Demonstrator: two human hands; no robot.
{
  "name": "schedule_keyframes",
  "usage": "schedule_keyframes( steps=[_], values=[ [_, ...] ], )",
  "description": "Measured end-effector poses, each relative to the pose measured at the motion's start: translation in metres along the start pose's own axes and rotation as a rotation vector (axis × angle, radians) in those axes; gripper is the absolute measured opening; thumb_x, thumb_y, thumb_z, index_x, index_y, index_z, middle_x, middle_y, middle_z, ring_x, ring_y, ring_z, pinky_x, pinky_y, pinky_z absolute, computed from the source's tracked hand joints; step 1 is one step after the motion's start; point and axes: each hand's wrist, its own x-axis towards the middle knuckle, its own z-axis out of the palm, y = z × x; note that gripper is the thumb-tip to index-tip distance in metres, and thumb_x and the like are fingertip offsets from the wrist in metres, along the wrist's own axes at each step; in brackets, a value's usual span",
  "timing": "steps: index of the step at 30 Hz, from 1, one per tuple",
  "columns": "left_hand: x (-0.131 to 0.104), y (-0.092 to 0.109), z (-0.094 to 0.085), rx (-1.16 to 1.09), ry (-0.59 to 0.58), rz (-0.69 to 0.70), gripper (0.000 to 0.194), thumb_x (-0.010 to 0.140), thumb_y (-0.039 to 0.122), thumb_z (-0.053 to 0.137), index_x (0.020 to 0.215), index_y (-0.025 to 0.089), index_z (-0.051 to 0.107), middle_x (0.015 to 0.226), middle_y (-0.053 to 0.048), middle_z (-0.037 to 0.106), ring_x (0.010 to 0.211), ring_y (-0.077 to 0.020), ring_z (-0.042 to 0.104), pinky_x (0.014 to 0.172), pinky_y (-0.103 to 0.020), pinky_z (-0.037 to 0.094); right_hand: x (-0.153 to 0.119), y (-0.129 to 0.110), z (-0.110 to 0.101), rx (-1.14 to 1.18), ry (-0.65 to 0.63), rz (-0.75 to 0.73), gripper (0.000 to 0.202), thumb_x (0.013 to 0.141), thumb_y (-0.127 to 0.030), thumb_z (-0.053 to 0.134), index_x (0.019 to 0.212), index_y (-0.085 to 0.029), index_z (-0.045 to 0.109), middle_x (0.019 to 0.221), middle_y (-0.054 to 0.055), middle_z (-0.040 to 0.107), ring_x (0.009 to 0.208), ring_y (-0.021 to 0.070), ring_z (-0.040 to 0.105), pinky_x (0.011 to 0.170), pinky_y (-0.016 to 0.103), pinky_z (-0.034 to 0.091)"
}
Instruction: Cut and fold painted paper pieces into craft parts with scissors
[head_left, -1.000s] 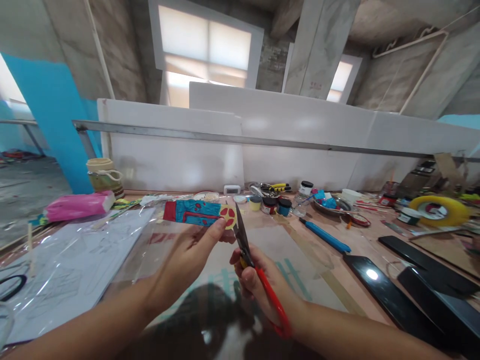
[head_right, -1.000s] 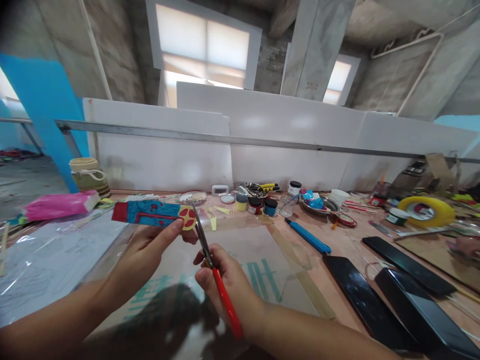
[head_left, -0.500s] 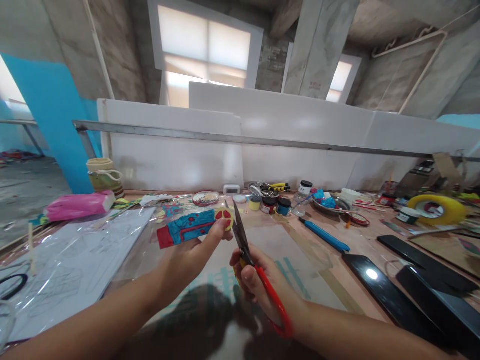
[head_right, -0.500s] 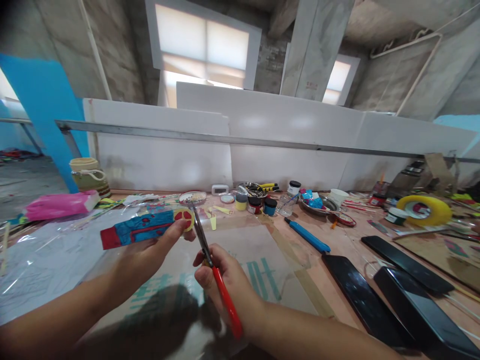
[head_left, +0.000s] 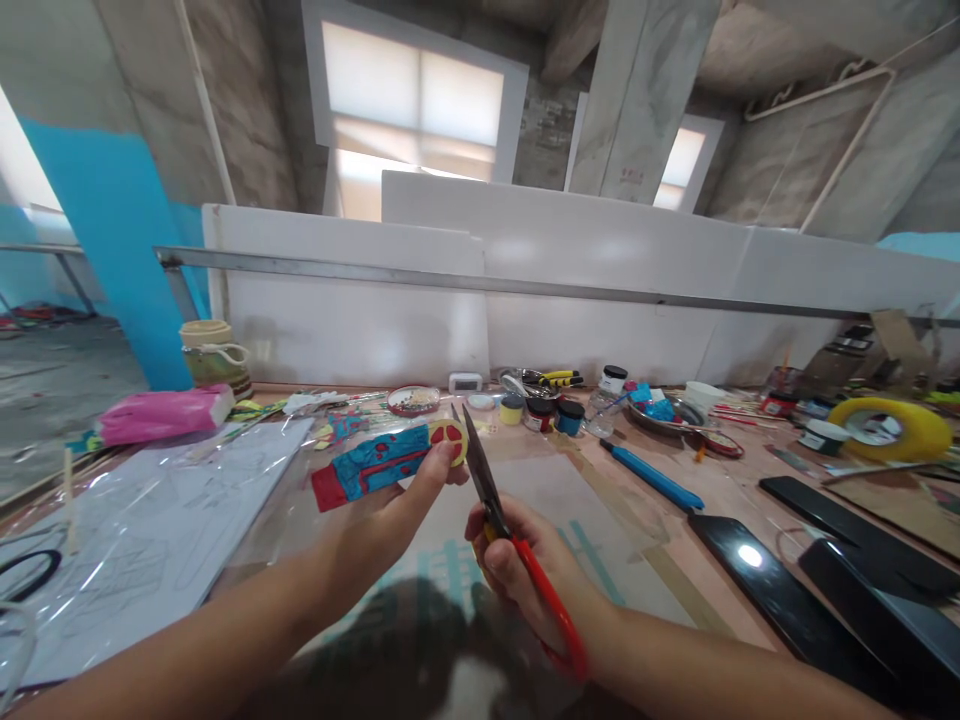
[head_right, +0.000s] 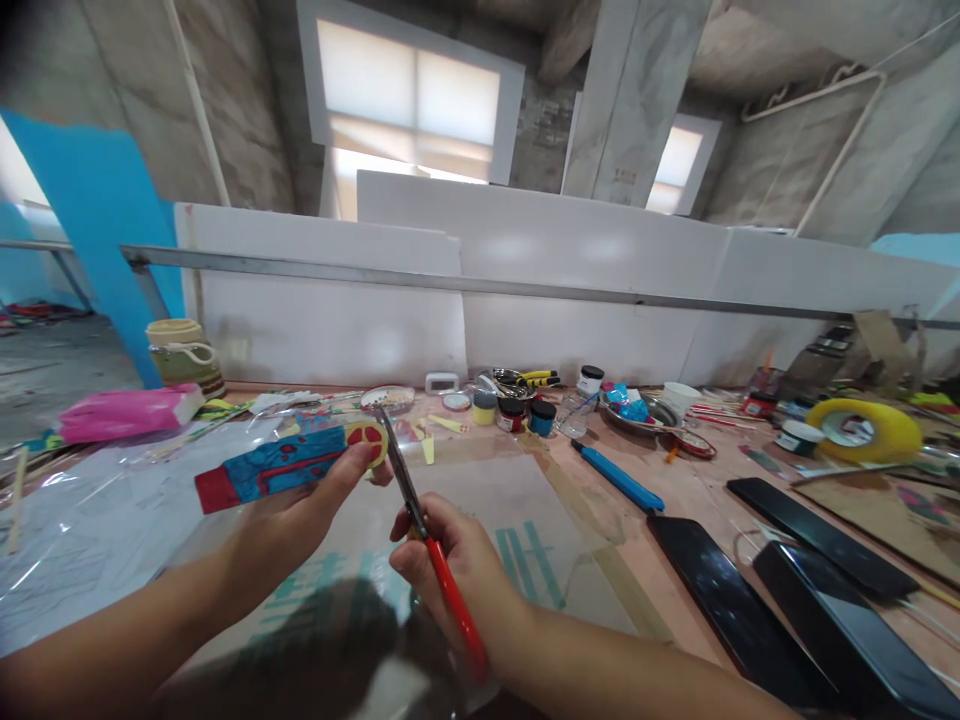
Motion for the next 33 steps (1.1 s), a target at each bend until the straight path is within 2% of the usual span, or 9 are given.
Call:
schedule_keyframes(
  steps=[4, 12, 15, 20, 24, 28, 33],
  values=[
    [0.001, 0.003, -0.002, 0.009, -0.002, -0.008, 0.037, 0.096, 0.042, 0.048, 0.071, 0.026, 0.069, 0.082, 0.0, 0.076, 0.088, -0.0232, 0.069, 0.097, -0.041, 0.048, 0.001, -0.005, 0.003, 0.006, 0.02, 0.039, 0.062, 0.074, -0.079, 0.069, 0.091, -0.021, 0.054, 0.062, -0.008, 0.036, 0.051, 0.0084, 0.027, 0.046, 0.023, 0.021],
    [0.0, 0.004, -0.002, 0.02, 0.031, 0.021, 0.037, 0.096, 0.04, 0.049, 0.069, 0.027, 0.07, 0.081, 0.001, 0.078, 0.089, -0.0225, 0.07, 0.095, -0.039, 0.05, 0.001, -0.003, 0.002, -0.019, 0.017, 0.035, 0.062, 0.075, -0.078, 0.068, 0.094, -0.02, 0.056, 0.061, -0.008, 0.037, 0.048, 0.0067, 0.028, 0.043, 0.021, 0.023],
    [0.001, 0.002, -0.001, 0.028, 0.019, 0.017, 0.037, 0.097, 0.041, 0.049, 0.071, 0.027, 0.071, 0.083, 0.001, 0.078, 0.089, -0.0223, 0.071, 0.097, -0.039, 0.051, 0.0, 0.0, 0.001, -0.041, 0.008, -0.009, 0.067, 0.078, -0.081, 0.062, 0.101, -0.019, 0.059, 0.064, -0.008, 0.036, 0.048, 0.0066, 0.028, 0.044, 0.021, 0.024],
    [0.0, 0.001, -0.001, 0.048, 0.001, 0.087, 0.033, 0.096, 0.043, 0.048, 0.085, 0.027, 0.075, 0.089, 0.0, 0.08, 0.088, -0.0227, 0.074, 0.096, -0.039, 0.057, 0.001, -0.001, -0.004, -0.122, -0.075, -0.053, 0.075, 0.084, -0.083, 0.051, 0.122, -0.019, 0.057, 0.073, -0.004, 0.04, 0.057, 0.0107, 0.038, 0.052, 0.025, 0.036],
    [-0.006, 0.003, -0.002, 0.14, -0.066, 0.145, 0.03, 0.096, 0.044, 0.05, 0.099, 0.029, 0.076, 0.1, 0.0, 0.081, 0.098, -0.0237, 0.076, 0.097, -0.038, 0.059, 0.003, -0.009, -0.008, -0.175, -0.125, -0.132, 0.077, 0.083, -0.083, 0.049, 0.129, -0.021, 0.052, 0.081, -0.002, 0.038, 0.066, 0.0133, 0.035, 0.059, 0.028, 0.039],
    [-0.011, 0.006, -0.005, 0.176, -0.132, 0.135, 0.032, 0.1, 0.044, 0.047, 0.109, 0.034, 0.076, 0.11, 0.004, 0.08, 0.105, -0.0231, 0.075, 0.096, -0.035, 0.061, 0.002, -0.011, -0.007, -0.189, -0.142, -0.173, 0.07, 0.089, -0.079, 0.047, 0.125, -0.02, 0.053, 0.083, 0.0, 0.042, 0.068, 0.0142, 0.039, 0.059, 0.029, 0.039],
    [-0.012, 0.01, -0.007, 0.191, -0.231, 0.078, 0.035, 0.102, 0.046, 0.045, 0.113, 0.036, 0.076, 0.114, 0.005, 0.079, 0.109, -0.0237, 0.074, 0.097, -0.035, 0.061, -0.002, -0.005, -0.005, -0.19, -0.087, -0.156, 0.067, 0.09, -0.08, 0.044, 0.119, -0.02, 0.055, 0.085, 0.001, 0.043, 0.069, 0.014, 0.036, 0.057, 0.027, 0.036]
  ],
)
